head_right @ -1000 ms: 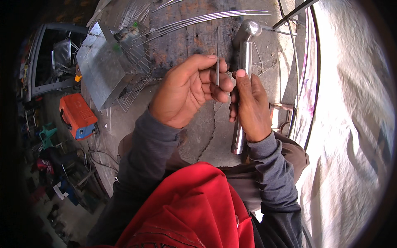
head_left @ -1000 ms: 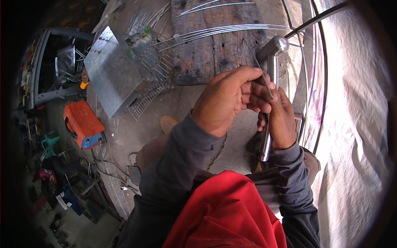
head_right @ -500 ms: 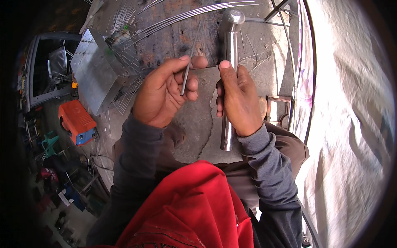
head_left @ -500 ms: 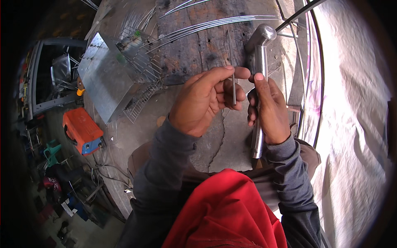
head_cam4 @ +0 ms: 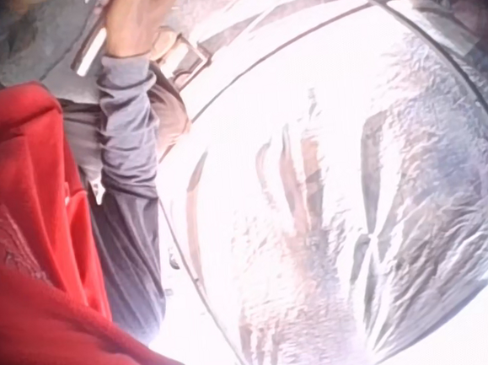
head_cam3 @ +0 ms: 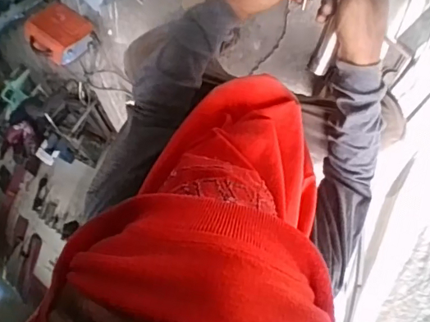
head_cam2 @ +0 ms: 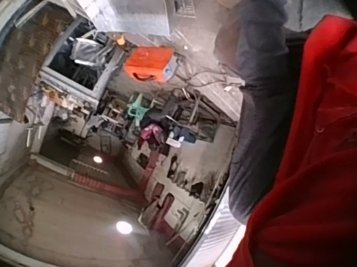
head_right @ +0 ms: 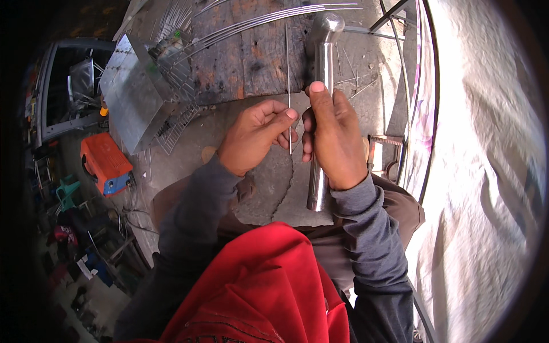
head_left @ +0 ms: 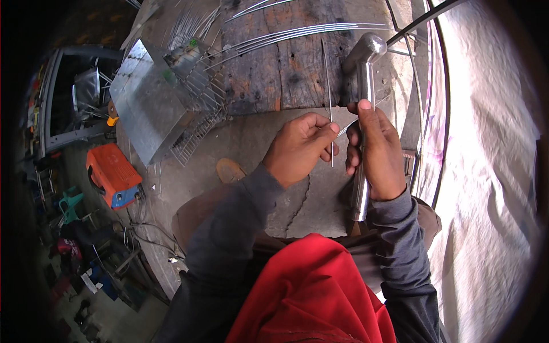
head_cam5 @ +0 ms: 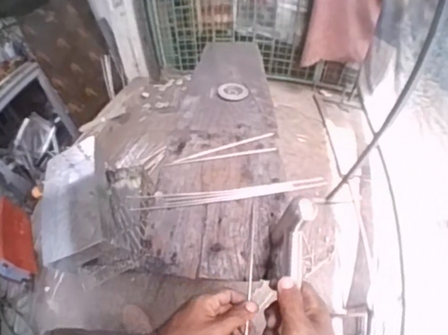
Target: Straighten or shape metal rods using a hammer on a wooden block workbench.
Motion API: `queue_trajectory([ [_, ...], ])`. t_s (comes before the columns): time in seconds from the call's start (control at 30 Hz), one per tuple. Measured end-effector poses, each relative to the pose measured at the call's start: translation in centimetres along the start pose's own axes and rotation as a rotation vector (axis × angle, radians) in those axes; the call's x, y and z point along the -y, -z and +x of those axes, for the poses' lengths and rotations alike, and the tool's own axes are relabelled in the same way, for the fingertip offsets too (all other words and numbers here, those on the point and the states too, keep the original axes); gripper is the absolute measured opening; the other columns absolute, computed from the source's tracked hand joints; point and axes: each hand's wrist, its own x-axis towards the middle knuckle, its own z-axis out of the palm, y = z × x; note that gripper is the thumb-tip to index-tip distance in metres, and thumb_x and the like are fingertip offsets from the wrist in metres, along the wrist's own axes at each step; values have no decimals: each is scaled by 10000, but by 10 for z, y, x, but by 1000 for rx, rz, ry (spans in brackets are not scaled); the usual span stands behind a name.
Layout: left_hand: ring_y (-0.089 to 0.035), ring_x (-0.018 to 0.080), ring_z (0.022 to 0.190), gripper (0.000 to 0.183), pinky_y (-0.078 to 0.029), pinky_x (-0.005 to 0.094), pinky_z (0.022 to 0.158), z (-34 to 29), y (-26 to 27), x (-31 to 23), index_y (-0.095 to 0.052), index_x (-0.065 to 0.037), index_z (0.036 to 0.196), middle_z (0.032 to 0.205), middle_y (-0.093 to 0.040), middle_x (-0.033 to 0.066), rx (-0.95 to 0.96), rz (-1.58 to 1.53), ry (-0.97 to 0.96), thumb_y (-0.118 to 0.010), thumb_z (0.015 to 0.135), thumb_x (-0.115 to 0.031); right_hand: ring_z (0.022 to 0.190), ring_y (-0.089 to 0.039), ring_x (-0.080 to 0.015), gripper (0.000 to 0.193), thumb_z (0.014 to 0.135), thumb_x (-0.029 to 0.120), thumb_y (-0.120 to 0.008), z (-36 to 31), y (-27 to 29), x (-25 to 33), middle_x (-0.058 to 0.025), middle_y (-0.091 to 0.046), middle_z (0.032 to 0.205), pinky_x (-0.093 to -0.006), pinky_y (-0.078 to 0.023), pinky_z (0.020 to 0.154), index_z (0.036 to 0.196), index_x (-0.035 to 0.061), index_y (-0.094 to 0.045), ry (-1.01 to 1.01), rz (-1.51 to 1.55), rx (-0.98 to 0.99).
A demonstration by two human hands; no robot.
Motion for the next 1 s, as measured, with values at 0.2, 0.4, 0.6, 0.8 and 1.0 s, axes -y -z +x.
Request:
queue_trajectory([
  [0.2, -651, 123, 695, 291, -529, 279, 619, 7, 1, 11, -614, 69, 1045, 825, -692, 109, -71, 200, 29, -627, 1013, -220, 453, -481, -76, 540, 1008, 567, -541, -1, 3, 6, -3, -498, 687, -231, -397, 389, 1021, 27, -540, 28, -76, -12],
  [0.4, -683, 132, 708, 280, -550, 281, 633, 9, 1, 11, -628, 61, 1037, 801, -707, 106, -73, 204, 36, -629, 1005, -217, 447, -452, -61, 541, 1040, 548, -486, -1, -2, 0, 9, -479, 648, -228, -358, 392, 1109, 19, -569, 145, -93, -7],
  [0.6, -678, 129, 674, 264, -554, 288, 642, 8, 2, 11, -646, 48, 1007, 780, -712, 93, -89, 214, 35, -618, 1001, -214, 425, -402, -62, 552, 1060, 535, -429, -8, -18, 5, 14, -451, 637, -218, -333, 399, 1173, 17, -580, 263, -90, -19],
  [0.8, -669, 131, 658, 251, -536, 295, 629, 10, 9, 20, -652, 37, 983, 756, -705, 87, -78, 222, 20, -619, 999, -211, 440, -416, -56, 498, 1059, 499, -474, -1, -26, -1, 13, -474, 636, -218, -330, 404, 1137, 18, -576, 253, -63, 11],
  [1.0, -650, 149, 733, 180, -518, 288, 671, 10, 9, 15, -605, 40, 1001, 865, -667, 78, -37, 296, 62, -543, 1018, -127, 470, -435, -46, 437, 1057, 467, -510, 10, -23, -13, 20, -488, 627, -225, -329, 415, 1072, 32, -553, 135, -97, 39],
])
